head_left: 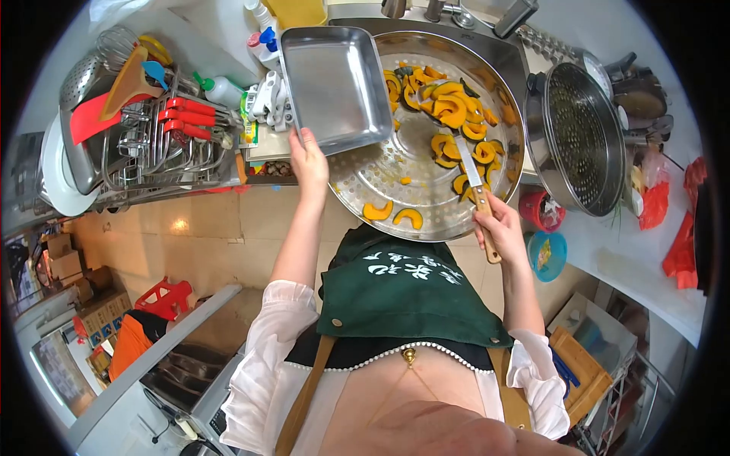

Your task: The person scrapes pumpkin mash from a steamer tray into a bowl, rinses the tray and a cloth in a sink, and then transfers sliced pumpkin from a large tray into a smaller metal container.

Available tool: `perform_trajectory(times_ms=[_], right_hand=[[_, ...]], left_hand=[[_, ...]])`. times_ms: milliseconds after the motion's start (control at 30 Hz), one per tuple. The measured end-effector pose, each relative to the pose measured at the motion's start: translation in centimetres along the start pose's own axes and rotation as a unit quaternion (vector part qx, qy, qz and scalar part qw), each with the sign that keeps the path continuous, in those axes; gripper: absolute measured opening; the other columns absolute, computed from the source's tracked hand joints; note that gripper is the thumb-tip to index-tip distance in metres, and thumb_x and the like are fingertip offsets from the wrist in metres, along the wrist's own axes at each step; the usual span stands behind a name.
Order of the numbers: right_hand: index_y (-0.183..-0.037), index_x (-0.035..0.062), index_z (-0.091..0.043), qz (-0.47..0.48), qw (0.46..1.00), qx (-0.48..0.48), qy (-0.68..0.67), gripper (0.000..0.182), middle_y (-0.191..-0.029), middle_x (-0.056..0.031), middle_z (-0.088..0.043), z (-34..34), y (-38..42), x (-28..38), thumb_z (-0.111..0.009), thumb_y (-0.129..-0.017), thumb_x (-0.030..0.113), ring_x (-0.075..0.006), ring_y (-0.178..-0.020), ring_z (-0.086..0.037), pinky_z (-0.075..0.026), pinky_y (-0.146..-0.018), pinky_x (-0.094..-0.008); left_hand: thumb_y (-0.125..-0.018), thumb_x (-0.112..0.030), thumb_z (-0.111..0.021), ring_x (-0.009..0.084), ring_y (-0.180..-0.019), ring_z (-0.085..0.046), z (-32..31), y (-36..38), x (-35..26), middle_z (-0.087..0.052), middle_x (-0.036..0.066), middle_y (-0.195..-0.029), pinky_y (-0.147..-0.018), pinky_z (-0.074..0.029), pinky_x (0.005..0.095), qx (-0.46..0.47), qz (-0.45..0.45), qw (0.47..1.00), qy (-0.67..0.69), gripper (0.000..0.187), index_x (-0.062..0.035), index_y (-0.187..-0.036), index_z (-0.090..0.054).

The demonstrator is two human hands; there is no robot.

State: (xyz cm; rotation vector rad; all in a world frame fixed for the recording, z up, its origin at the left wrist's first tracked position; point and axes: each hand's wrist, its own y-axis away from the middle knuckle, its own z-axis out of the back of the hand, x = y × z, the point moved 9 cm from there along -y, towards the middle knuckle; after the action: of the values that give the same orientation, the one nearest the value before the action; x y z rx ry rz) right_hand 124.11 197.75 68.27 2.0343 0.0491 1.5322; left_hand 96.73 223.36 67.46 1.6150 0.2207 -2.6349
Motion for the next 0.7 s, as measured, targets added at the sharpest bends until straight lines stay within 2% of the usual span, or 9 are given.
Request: perform_trajectory(times_ms=[133,200,233,333,433,533,567,667,700], right_hand=[[-0.134,-0.0024,-0.033,0.038,0.998,-0.001,0.042,0.055,-0.077,-0.0049,-0.055,-0.7,0.6,1.9,-0.053,-0.083,0.001,-0.0083,-0.047,-0.049,-0.041,-0.04,-0.0202],[-0.134,-0.0034,-0.032,0.063,0.993,-0.012,0.104,0.055,-0.078,-0.0047,-0.055,-1.3,0.1,1.5,-0.053,-0.084,0.002,-0.0076,-0.046,-0.049,-0.04,-0.041,-0.0193],[-0.135,-0.0042,-0.029,0.047,0.976,-0.015,0.211,0.059,-0.081,-0.0086,-0.056,-1.8,0.2,1.8,-0.054,-0.082,0.003,-0.0132,-0.051,-0.054,-0.044,-0.046,-0.024],[-0.131,-0.0045,-0.036,0.256,0.821,-0.065,0.506,0.057,-0.1,-0.022,-0.056,-4.3,1.0,4.8,-0.054,-0.078,0.0,-0.0339,-0.085,-0.058,-0.048,-0.073,-0.037],[-0.129,-0.0046,-0.038,0.191,0.808,-0.107,0.547,0.054,-0.106,-0.0234,-0.055,-4.3,1.2,5.4,-0.054,-0.078,-0.001,-0.0357,-0.095,-0.057,-0.046,-0.082,-0.0354],[-0.131,-0.004,-0.037,0.312,0.833,-0.121,0.441,0.055,-0.108,-0.0228,-0.056,-3.8,2.6,7.1,-0.054,-0.078,-0.003,-0.0337,-0.099,-0.058,-0.045,-0.084,-0.0338],[-0.132,-0.0031,-0.035,0.297,0.86,-0.127,0.396,0.057,-0.11,-0.0215,-0.056,-3.3,3.1,7.5,-0.053,-0.078,-0.004,-0.0303,-0.102,-0.057,-0.044,-0.087,-0.0347],[-0.136,0.0008,-0.033,0.11,0.965,-0.135,0.198,0.056,-0.079,-0.005,-0.057,-0.5,3.8,5.5,-0.052,-0.083,0.0,-0.0103,-0.057,-0.055,-0.046,-0.052,-0.0233],[-0.137,0.002,-0.032,0.086,0.97,-0.142,0.176,0.055,-0.07,0.002,-0.049,0.1,4.1,5.1,-0.05,-0.085,0.002,-0.0038,-0.043,-0.041,-0.037,-0.039,-0.0187]], left_hand=[[-0.094,-0.048,-0.034,0.0363,-0.105,-0.052,-4.1,0.6,1.8,-0.056,0.024,-0.109,-0.09,-0.039,0.0396,0.085,0.051,0.991,0.086,0.057,0.0001,-0.124,-0.043],[-0.095,-0.044,-0.036,0.0295,-0.107,-0.052,-5.7,1.7,2.1,-0.055,0.021,-0.113,-0.091,-0.038,0.0359,0.115,0.111,0.979,0.129,0.055,0.0013,-0.126,-0.042],[-0.095,-0.043,-0.037,0.0275,-0.109,-0.05,-6.6,2.0,2.2,-0.053,0.021,-0.116,-0.093,-0.037,0.0349,0.127,0.122,0.968,0.178,0.056,0.0033,-0.126,-0.041],[-0.095,-0.043,-0.037,0.0242,-0.113,-0.046,-8.4,2.5,3.7,-0.05,0.019,-0.121,-0.095,-0.034,0.0331,0.154,0.144,0.944,0.253,0.06,0.0079,-0.126,-0.039],[-0.095,-0.042,-0.038,0.0226,-0.107,-0.049,-8.1,2.6,3.9,-0.053,0.017,-0.116,-0.092,-0.037,0.0328,0.15,0.136,0.945,0.258,0.057,0.0071,-0.124,-0.042],[-0.096,-0.04,-0.038,0.0203,-0.104,-0.051,-7.8,2.4,3.9,-0.054,0.015,-0.113,-0.09,-0.038,0.0316,0.151,0.131,0.93,0.307,0.053,0.0066,-0.12,-0.044],[-0.096,-0.04,-0.038,0.0198,-0.103,-0.051,-7.6,2.3,4.4,-0.055,0.015,-0.113,-0.09,-0.039,0.0311,0.149,0.154,0.926,0.31,0.052,0.0061,-0.119,-0.045],[-0.096,-0.039,-0.038,0.0186,-0.098,-0.054,-6.0,1.3,5.9,-0.056,0.012,-0.109,-0.085,-0.042,0.0304,0.146,0.175,0.908,0.351,0.048,0.0034,-0.115,-0.048],[-0.096,-0.04,-0.037,0.0192,-0.095,-0.055,-4.7,1.1,5.1,-0.057,0.012,-0.109,-0.082,-0.045,0.0322,0.126,0.182,0.897,0.382,0.048,0.002,-0.116,-0.048]])
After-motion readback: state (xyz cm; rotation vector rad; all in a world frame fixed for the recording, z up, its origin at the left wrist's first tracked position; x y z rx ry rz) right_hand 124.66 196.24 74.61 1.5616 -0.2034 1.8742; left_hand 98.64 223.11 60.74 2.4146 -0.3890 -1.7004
